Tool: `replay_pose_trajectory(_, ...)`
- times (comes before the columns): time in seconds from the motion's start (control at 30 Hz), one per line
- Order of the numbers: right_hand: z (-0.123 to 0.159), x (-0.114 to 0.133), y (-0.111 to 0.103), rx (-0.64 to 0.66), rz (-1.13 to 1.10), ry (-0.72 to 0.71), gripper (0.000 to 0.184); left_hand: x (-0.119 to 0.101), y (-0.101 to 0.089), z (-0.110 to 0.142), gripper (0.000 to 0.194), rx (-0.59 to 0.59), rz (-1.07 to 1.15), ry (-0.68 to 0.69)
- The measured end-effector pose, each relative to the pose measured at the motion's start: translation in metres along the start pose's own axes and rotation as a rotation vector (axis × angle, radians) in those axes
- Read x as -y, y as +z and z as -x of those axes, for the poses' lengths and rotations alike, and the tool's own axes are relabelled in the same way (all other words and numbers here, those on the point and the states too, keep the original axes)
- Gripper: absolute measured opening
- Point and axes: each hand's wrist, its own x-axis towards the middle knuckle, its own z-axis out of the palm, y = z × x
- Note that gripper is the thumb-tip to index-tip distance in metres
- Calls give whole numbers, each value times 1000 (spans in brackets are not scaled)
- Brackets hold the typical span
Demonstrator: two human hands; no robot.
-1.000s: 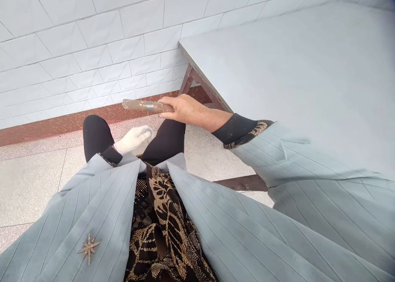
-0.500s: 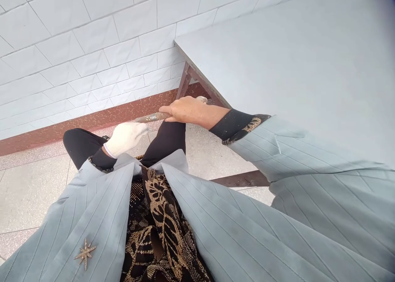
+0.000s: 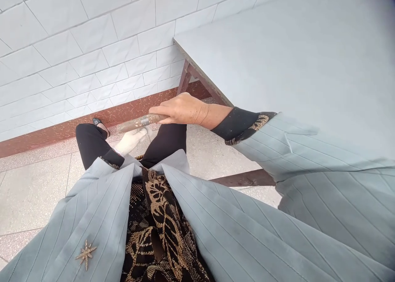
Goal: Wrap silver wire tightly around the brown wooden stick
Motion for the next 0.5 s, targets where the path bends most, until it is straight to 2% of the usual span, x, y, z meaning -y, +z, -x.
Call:
replay_pose_trajectory(0.1, -1, -8, 5, -12, -53, 129, 43, -8, 11, 9, 37, -31, 131, -51)
replay_pose_trajectory(0.2, -1, -15, 8, 31, -104, 234, 43, -22, 4, 13, 30, -44, 79, -71)
replay_pose_trajectory(0.37, -4, -19, 18, 81, -105, 290, 44, -39, -6, 16, 33, 102, -346, -30)
replay_pose_trajectory(0.5, -4, -17, 29, 147, -104, 276, 42, -44, -20, 15, 35, 95, -733, 65)
